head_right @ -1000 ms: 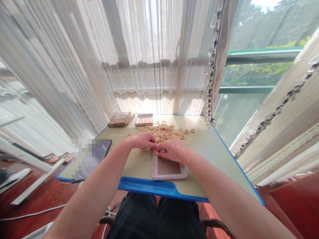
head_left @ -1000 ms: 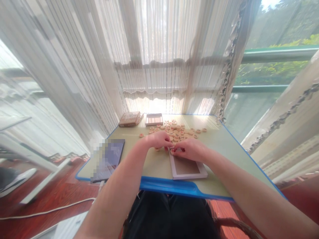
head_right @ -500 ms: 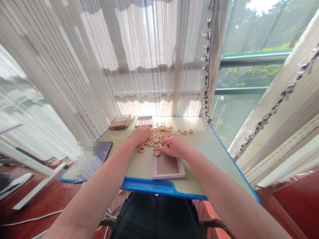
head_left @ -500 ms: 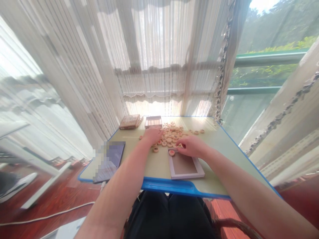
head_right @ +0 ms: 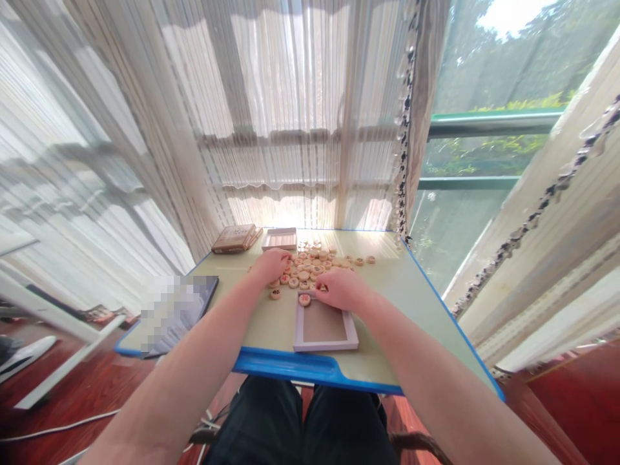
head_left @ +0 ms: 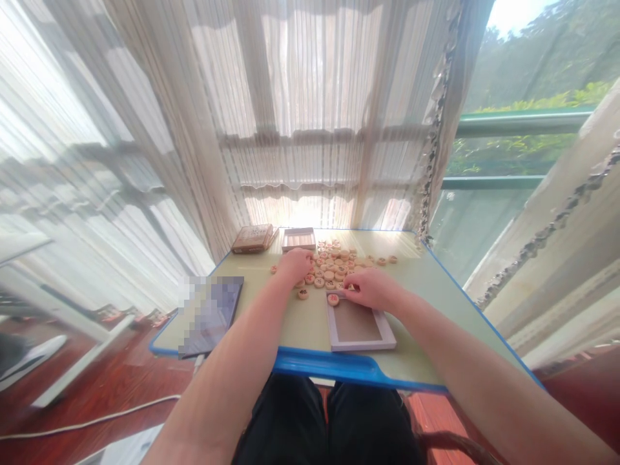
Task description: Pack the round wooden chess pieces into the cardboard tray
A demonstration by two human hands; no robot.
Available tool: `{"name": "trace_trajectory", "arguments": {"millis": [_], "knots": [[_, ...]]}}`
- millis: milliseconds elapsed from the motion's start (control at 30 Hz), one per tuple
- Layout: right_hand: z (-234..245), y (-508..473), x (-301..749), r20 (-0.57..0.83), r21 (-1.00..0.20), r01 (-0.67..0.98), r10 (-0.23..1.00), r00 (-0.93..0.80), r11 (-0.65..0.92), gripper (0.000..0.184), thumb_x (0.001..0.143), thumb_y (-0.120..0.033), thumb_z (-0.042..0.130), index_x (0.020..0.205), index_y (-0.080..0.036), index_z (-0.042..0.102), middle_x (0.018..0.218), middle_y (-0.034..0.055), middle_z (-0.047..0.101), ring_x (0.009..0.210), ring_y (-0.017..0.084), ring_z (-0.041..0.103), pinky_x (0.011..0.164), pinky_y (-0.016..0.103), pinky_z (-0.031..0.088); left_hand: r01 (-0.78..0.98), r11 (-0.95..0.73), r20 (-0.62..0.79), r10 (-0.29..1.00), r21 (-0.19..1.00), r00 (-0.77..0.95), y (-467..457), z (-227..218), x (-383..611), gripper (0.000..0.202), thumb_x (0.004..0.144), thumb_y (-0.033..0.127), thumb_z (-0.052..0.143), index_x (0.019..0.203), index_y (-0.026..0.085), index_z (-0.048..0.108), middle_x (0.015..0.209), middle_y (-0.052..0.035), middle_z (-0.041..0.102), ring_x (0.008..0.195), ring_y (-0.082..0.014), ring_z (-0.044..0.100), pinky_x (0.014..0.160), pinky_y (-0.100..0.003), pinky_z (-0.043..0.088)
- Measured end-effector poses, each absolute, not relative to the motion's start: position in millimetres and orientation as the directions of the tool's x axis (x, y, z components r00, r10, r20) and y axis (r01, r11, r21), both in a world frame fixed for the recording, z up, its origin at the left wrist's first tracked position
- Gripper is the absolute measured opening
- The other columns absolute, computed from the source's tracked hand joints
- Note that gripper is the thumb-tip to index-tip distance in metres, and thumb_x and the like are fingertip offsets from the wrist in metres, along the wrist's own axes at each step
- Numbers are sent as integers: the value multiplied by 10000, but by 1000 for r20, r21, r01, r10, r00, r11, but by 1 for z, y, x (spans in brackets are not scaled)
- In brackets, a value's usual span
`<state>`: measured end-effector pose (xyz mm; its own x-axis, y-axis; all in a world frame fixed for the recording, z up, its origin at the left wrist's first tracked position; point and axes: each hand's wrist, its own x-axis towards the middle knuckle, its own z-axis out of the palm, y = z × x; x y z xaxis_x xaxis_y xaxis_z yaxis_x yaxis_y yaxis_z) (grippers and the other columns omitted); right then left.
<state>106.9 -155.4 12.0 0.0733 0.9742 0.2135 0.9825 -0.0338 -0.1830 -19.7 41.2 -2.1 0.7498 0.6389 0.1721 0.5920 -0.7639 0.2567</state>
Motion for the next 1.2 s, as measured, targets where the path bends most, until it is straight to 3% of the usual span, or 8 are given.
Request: {"name": "trace_trajectory", "arguments": {"millis": [233, 333, 600, 833, 1033, 1133, 1200], "knots": [[11, -155, 104, 192, -207, 977, 977, 93, -52, 214, 811, -346, 512, 758, -228, 682, 743, 17, 689, 670, 147, 568, 551, 242, 305, 634, -707, 170, 699, 314, 695, 44, 0, -20, 252, 822, 292, 486, 980, 200, 661, 997, -70, 690, 939, -212, 610, 817, -300, 460], [13, -155, 103, 191, -202, 978, 977, 96, -57, 226, 817, -357, 509, 759, -227, 684, 755, 21, 693, 676, 150, 567, 550, 245, 301, 634, -697, 171, 707, 336, 686, 44, 0, -20, 308, 830, 314, 494, 1073, 187, 633, 1022, -77, 683, 943, -203, 608, 832, -288, 457], [13, -155, 103, 206, -192, 980, 975, 80, -40, 232, 827, -363, 505, 764, -227, 682, 754, 21, 695, 673, 146, 568, 556, 242, 303, 680, -698, 180, 716, 226, 675, 41, -2, -15, 403, 833, 480, 444, 1055, 235, 675, 1141, -112, 625, 1061, -273, 545, 860, -362, 434], [15, -156, 102, 200, -201, 978, 975, 100, -59, 236, 821, -370, 514, 773, -225, 695, 760, 28, 694, 664, 144, 559, 552, 241, 308, 669, -652, 170, 750, 358, 640, 47, -2, -13, 278, 758, 380, 565, 967, 219, 653, 1000, -63, 681, 946, -234, 592, 799, -327, 450], [14, -155, 103, 211, -232, 972, 973, 97, -47, 215, 807, -354, 535, 759, -220, 696, 718, 21, 680, 640, 136, 544, 549, 238, 304, 661, -651, 208, 753, 372, 624, 42, 2, -14, 207, 788, 300, 545, 961, 215, 620, 937, -47, 691, 906, -219, 607, 793, -331, 452], [15, -155, 104, 201, -310, 948, 969, 141, -73, 252, 799, -413, 548, 779, -213, 700, 657, 14, 646, 590, 124, 515, 524, 239, 286, 579, -701, 291, 706, 417, 645, 37, 5, -12, 205, 799, 295, 542, 956, 219, 649, 954, -42, 699, 914, -219, 612, 832, -344, 447], [15, -155, 104, 210, -354, 930, 962, 177, -94, 279, 803, -437, 538, 791, -210, 700, 623, 6, 619, 568, 118, 496, 514, 239, 276, 469, -718, 334, 672, 515, 661, 32, 7, -11, 211, 788, 290, 566, 947, 208, 677, 973, -45, 702, 929, -210, 614, 852, -330, 449]]}}
